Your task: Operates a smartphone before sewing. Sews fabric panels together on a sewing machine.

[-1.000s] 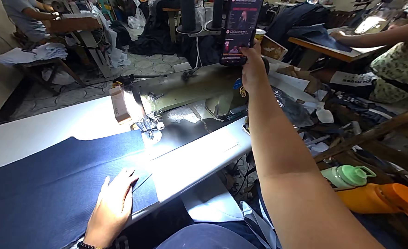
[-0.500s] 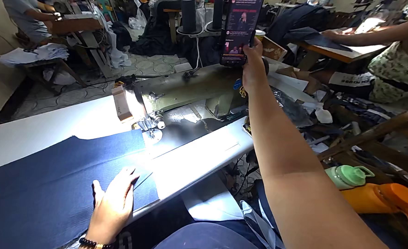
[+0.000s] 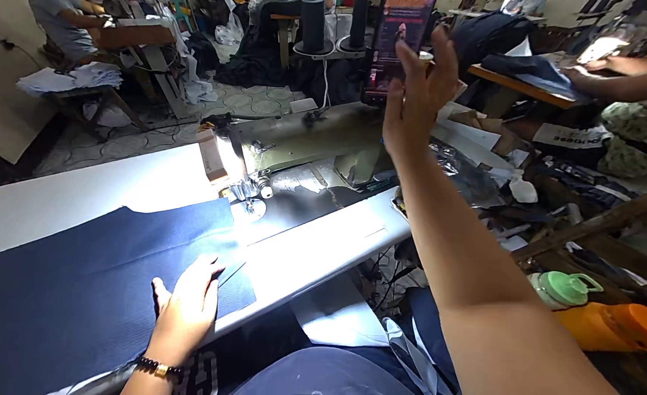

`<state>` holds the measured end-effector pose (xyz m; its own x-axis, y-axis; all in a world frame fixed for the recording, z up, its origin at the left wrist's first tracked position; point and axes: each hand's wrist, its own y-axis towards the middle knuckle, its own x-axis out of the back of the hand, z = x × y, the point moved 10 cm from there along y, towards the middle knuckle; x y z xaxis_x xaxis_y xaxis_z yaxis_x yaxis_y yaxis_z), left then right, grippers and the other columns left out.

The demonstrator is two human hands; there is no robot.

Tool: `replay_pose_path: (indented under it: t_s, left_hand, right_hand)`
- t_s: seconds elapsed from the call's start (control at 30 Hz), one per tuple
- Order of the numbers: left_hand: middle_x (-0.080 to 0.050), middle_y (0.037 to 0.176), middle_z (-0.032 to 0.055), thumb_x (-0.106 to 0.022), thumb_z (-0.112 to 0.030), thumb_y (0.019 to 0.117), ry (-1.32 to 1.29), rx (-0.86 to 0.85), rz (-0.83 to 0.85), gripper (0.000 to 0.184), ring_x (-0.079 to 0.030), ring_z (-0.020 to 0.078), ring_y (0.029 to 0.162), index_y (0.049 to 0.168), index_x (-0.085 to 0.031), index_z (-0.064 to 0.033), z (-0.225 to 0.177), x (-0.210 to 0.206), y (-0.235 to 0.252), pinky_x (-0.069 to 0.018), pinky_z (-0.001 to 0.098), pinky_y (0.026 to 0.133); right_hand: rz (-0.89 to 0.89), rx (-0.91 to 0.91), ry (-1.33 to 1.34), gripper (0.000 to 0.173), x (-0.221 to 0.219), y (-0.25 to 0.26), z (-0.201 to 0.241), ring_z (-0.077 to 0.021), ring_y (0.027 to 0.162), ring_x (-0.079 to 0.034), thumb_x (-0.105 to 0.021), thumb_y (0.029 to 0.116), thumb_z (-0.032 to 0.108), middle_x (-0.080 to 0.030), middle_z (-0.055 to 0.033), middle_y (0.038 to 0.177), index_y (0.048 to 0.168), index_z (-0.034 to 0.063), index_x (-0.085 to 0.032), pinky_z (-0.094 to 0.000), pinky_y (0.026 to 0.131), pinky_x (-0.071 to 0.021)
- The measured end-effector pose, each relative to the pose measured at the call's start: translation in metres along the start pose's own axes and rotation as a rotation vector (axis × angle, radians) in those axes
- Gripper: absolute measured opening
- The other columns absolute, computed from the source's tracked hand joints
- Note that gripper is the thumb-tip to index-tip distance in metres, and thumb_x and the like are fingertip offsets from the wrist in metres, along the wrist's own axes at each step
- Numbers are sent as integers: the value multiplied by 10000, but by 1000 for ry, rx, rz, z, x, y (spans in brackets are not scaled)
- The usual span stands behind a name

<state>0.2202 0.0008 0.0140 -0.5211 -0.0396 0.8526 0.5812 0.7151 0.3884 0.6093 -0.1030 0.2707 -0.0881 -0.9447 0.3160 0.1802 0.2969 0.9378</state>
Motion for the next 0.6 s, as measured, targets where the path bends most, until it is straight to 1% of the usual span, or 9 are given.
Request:
replay_pose_path:
  t_s: [0.07, 0.13, 0.17, 0.27, 0.3, 0.37, 0.43, 0.5, 0.6]
  left_hand:
    - [-633, 1418, 65, -355, -287, 1009, -10, 47, 12, 456, -524, 351, 1397, 1267, -703, -143, 1, -1, -1, -118, 861, 1066]
    - [-632, 1417, 80, -388, -335, 1013, -24, 43, 11, 444, -520, 375, 1395, 1263, -712, -162, -5, -2, 0, -116, 878, 1047]
    - [-621, 1429, 95, -410, -362, 1008, -28, 23, 27, 441, -512, 395, 1397, 1271, -715, -183, -9, -3, 2, -114, 889, 1034]
    - [-583, 1471, 130, -449, -422, 1020, -30, -7, 129, 430, -467, 429, 1425, 1298, -713, -227, -13, -3, 3, -106, 892, 1039]
    - [-560, 1497, 124, -454, -423, 1027, -33, 1, 174, 427, -432, 414, 1454, 1317, -705, -235, -10, -5, 2, -96, 878, 1057]
    - [-538, 1516, 98, -482, -385, 1021, -25, 7, 222, 410, -397, 373, 1480, 1354, -682, -256, -6, -5, -2, -112, 829, 1106]
    - [-603, 1395, 127, -535, -279, 1000, -27, -30, 192, 382, -488, 374, 1369, 1337, -698, -204, -13, 0, -1, -268, 717, 1111]
    - [-635, 1236, 158, -571, -171, 969, -42, -67, 178, 370, -555, 388, 1195, 1310, -712, -144, -22, 3, 0, -416, 612, 984]
    - [-637, 1128, 154, -573, -73, 937, -15, -93, 208, 410, -590, 363, 1064, 1321, -703, -131, -32, 2, 2, -484, 536, 858]
  right_hand:
    - [113, 52, 240, 386, -13, -56, 51, -410, 1370, -474, -432, 1042, 221, -579, -240, 1395, 1292, 21, -648, -609, 1121, -344]
    - [317, 95, 521, 233, -38, -136, 113, -306, 1190, -615, -563, 948, 155, -703, -143, 1166, 1041, 38, -741, -522, 1037, -456]
    - [453, 84, 656, 185, -51, -174, 138, -262, 1143, -634, -612, 936, 127, -722, -115, 1110, 984, 50, -773, -473, 1015, -473]
    - [772, -109, 973, 219, -73, -244, 179, -120, 957, -702, -596, 960, 95, -757, -105, 997, 1045, 10, -779, -281, 889, -562]
    - [849, -168, 1023, 231, -75, -256, 186, -89, 891, -701, -571, 970, 87, -754, -99, 957, 1056, -1, -766, -264, 834, -573]
    - [925, -141, 976, 232, -76, -269, 194, -114, 865, -712, -563, 979, 92, -757, -89, 934, 1062, 11, -764, -310, 813, -585]
    - [866, -15, 879, 226, -72, -270, 198, -178, 838, -716, -579, 938, 74, -750, -95, 908, 1042, 24, -772, -366, 773, -584]
    - [821, 51, 827, 244, -69, -269, 200, -206, 852, -713, -581, 920, 85, -745, -101, 927, 1062, 40, -773, -377, 772, -583]
    - [808, 99, 762, 296, -69, -272, 203, -200, 838, -670, -586, 934, 129, -703, -96, 959, 1165, 73, -762, -355, 729, -565]
